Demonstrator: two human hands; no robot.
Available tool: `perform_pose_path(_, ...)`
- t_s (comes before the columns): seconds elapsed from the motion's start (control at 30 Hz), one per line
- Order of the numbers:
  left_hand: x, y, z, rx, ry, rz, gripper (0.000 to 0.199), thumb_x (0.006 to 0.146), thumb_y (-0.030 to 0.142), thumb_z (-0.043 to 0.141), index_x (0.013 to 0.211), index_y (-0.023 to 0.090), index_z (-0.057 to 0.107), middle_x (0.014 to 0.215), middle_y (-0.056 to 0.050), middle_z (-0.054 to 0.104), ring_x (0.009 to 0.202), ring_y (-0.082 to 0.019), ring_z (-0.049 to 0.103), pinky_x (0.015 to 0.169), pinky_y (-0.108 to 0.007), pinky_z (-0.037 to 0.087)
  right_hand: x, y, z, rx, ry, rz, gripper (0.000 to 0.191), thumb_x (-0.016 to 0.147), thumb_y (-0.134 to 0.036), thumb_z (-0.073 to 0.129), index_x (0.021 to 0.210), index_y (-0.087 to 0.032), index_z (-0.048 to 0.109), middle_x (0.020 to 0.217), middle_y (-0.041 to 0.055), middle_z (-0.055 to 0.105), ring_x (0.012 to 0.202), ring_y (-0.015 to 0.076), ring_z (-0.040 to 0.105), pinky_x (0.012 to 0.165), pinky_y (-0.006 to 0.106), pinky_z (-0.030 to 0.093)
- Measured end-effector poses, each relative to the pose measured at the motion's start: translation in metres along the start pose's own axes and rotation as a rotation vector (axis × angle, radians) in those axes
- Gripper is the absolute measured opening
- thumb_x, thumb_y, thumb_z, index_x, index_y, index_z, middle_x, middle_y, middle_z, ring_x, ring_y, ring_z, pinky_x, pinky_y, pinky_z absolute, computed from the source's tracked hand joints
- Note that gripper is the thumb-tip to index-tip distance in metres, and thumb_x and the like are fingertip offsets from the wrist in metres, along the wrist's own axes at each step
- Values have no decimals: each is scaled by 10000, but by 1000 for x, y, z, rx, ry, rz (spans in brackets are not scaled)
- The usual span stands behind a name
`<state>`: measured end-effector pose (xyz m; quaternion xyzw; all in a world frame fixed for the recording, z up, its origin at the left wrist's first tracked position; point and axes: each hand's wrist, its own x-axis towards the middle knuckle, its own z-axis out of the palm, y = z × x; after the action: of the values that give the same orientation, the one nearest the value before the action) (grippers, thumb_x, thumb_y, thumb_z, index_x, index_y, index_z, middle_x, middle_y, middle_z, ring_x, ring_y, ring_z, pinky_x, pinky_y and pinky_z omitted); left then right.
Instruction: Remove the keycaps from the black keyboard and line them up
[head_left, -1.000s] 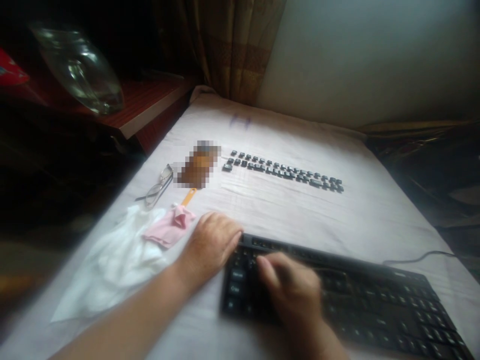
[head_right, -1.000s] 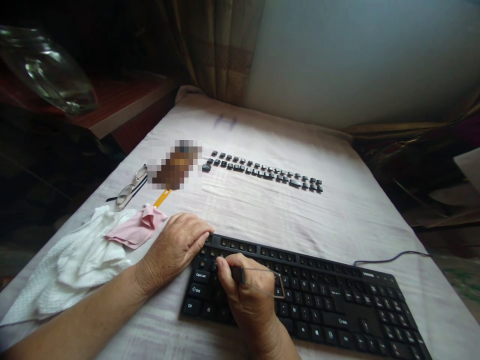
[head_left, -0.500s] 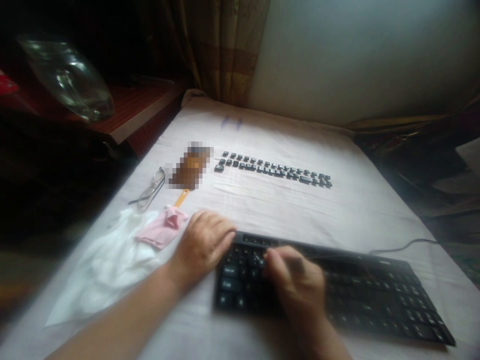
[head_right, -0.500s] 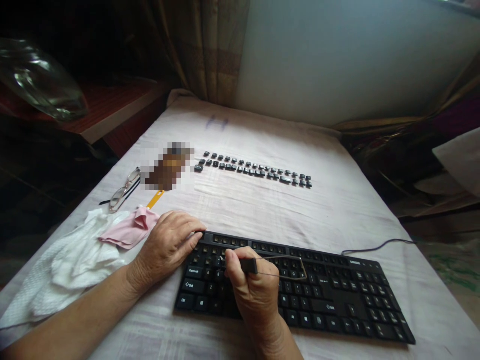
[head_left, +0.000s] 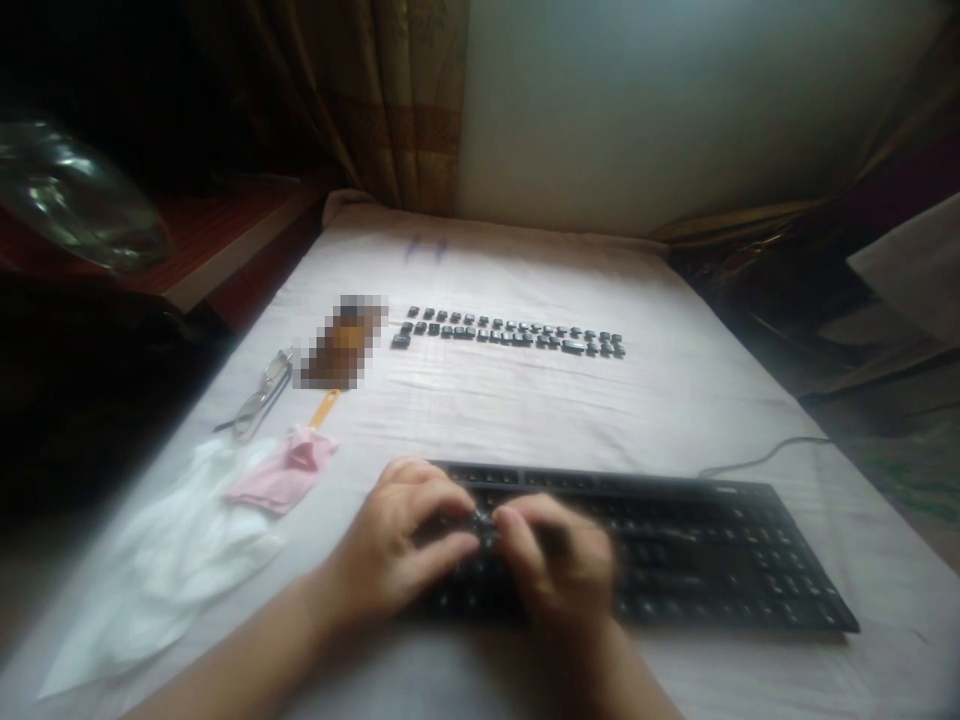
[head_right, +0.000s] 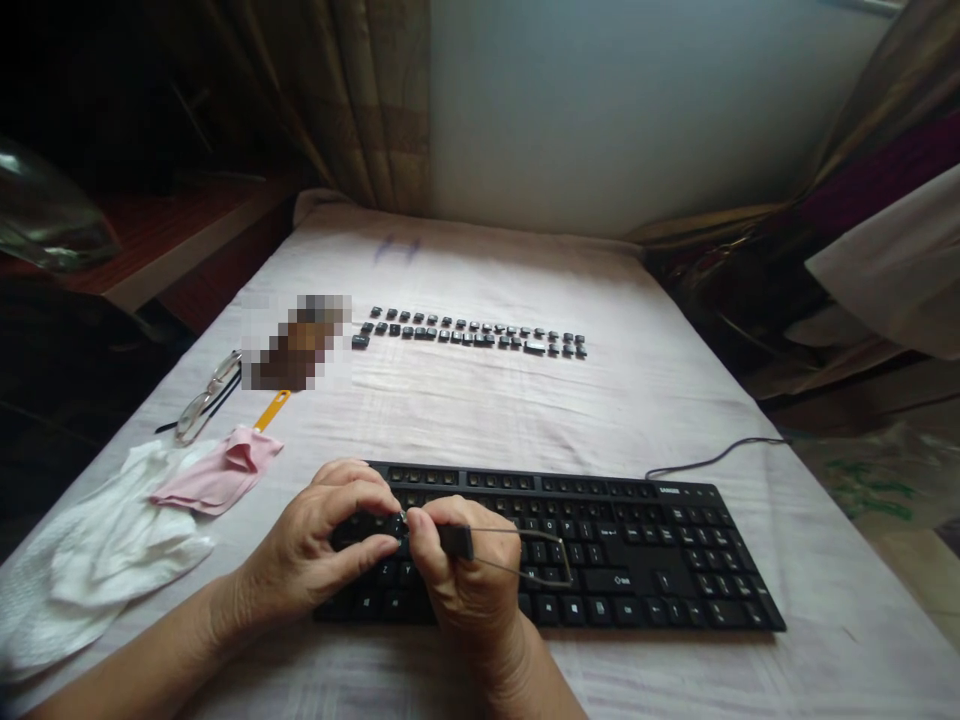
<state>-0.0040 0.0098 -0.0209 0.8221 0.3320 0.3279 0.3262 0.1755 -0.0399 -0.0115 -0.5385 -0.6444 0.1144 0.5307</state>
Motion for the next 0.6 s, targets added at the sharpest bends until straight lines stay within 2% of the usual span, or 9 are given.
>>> perform_pose_path(0.1,-2,0,3,-4,29,-12,114,840,255,696,941,245,644,878,-5,674,877,-172,619,849,-340,457,-1,2,1,-4,2,-23,204,880,-171,576,685,-192,630,563,-7,646,468,118,598,491,220,451)
perform_pose_path(0.3,-2,1,2,134,99,119,126,866,217,659,987,240,629,873,-10,683,852,-173,628,844,-358,457,0,5,3,-11,27,-10,226,880,-171,575,659,-180,619,550,-6,642,460,111,598,487,205,447)
perform_pose_path(0.47,-2,-4,-3,126,139,56,93,883,233,647,972,248,626,876,-7,703,869,-177,639,820,-345,489,10,4,-4,-75,62,20,271,887,-183,552,625,-175,621,505,-8,626,418,108,585,456,199,438)
perform_pose_path(0.6,0,-11,-8,217,193,-13,83,888,272,635,966,248,652,900,-20,721,889,-199,649,826,-368,500,14,4,-7,-82,41,45,276,891,-174,535,631,-178,629,504,-6,635,420,109,597,454,193,452)
